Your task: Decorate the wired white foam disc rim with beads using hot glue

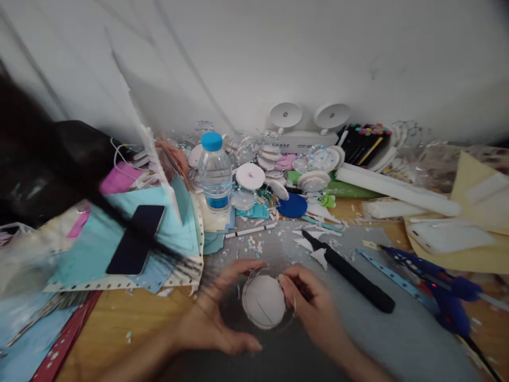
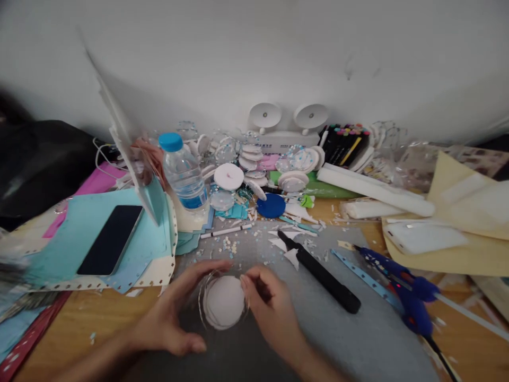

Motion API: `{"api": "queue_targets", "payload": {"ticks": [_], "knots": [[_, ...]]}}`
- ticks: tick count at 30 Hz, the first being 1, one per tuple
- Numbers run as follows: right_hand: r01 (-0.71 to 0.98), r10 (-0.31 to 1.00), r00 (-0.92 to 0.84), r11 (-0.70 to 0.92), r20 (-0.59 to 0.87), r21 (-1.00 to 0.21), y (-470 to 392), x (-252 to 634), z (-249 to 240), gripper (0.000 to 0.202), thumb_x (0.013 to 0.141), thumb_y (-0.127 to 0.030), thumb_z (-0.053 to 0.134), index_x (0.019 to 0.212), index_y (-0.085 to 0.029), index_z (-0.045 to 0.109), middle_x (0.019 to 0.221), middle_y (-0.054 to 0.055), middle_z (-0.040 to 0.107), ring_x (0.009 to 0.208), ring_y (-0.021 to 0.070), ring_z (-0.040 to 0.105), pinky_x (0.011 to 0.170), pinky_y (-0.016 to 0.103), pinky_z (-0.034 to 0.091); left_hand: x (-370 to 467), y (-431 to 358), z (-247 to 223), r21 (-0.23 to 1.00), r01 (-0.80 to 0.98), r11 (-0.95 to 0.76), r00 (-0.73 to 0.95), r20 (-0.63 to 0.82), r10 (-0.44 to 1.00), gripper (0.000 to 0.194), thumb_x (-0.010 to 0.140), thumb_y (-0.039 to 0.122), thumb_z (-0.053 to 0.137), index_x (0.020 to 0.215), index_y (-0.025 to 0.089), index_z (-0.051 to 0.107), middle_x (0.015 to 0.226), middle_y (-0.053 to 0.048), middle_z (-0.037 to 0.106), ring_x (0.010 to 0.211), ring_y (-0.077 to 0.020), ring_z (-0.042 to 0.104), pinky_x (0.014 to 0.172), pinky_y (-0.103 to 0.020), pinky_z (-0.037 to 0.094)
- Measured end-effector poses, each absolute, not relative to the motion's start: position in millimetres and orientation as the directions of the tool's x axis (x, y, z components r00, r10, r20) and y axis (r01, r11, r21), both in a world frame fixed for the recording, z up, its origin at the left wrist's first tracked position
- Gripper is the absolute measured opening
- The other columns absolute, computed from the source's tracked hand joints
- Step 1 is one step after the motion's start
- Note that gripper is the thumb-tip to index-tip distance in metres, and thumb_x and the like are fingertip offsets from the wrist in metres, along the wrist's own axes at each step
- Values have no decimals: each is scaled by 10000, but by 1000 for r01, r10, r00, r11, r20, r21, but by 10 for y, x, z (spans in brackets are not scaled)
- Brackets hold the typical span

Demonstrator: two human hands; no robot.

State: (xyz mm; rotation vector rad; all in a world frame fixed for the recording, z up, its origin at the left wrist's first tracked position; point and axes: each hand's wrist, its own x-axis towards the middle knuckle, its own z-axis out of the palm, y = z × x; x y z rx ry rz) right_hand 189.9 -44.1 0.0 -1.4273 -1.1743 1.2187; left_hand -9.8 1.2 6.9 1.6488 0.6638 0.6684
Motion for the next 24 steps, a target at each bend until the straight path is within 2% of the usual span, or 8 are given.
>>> {"api": "queue_targets", "payload": {"ticks": [2, 4, 8, 12, 15, 17, 21, 24], "knots": [[121, 992, 24, -123, -121, -985, -424, 1905, 4, 300, 881, -451, 501, 716, -200, 511, 579, -52, 437, 519, 97, 433, 482, 203, 365, -66, -8, 80, 986, 89, -140, 676, 43, 736, 997, 510, 338, 872, 1361, 259, 358, 1378, -134, 451, 1253, -337, 433, 1076, -478, 318], [153, 994, -54, -85, -94, -985, -423, 1898, 13, 300, 898, -434, 480, 716, -197, 512, 581, -49, 451, 526, 95, 439, 492, 204, 365, -30, -39, 103, 984, 103, -143, 645, 43, 763, 959, 545, 309, 860, 1343, 261, 329, 1320, -130, 500, 1226, -311, 471, 1057, -456, 350], [245, 977, -212, 20, -33, -969, -452, 1909, 57, 295, 930, -397, 435, 760, -190, 561, 622, -34, 509, 554, 91, 471, 513, 201, 385, -65, -127, 138, 955, 207, -214, 559, 64, 827, 569, 714, 250, 740, 1200, 237, 444, 1105, -78, 610, 1071, -239, 575, 958, -378, 445], [408, 983, -166, 144, 81, -902, -509, 2116, 76, 272, 952, -351, 391, 886, -191, 600, 702, -4, 586, 624, 111, 546, 563, 214, 436, -240, -229, 86, 911, 333, -243, 482, 57, 875, 201, 803, 264, 642, 980, 193, 581, 950, -53, 642, 925, -196, 605, 856, -317, 488], [683, 973, -27, 187, 231, -706, -582, 2451, 3, 229, 937, -319, 403, 903, -195, 591, 792, 28, 627, 721, 146, 592, 655, 257, 477, -333, -302, 47, 890, 401, -217, 432, 25, 901, 111, 843, 269, 583, 904, 179, 604, 889, -47, 651, 864, -185, 611, 809, -309, 499], [866, 937, -6, 180, 349, -467, -630, 2716, -81, 223, 925, -304, 390, 970, -197, 580, 920, 62, 639, 852, 178, 602, 770, 300, 486, -352, -343, 60, 886, 412, -212, 384, 42, 923, 121, 857, 281, 555, 898, 184, 616, 877, -42, 659, 856, -185, 614, 802, -308, 499], [943, 921, 80, 54, 381, -329, -663, 3120, -243, 289, 867, -364, 460, 1037, -163, 582, 1030, 160, 609, 995, 309, 554, 874, 480, 427, -348, -407, 163, 896, 400, -191, 292, 73, 954, 185, 868, 339, 524, 868, 187, 631, 851, -37, 669, 842, -192, 622, 806, -310, 496], [959, 926, 90, 18, 366, -283, -629, 3209, -305, 288, 854, -365, 475, 1003, -155, 603, 982, 170, 624, 929, 323, 569, 842, 496, 433, -381, -446, 213, 909, 386, -160, 286, 47, 957, 215, 893, 353, 484, 892, 188, 622, 878, -51, 662, 879, -202, 616, 824, -311, 489]]}}
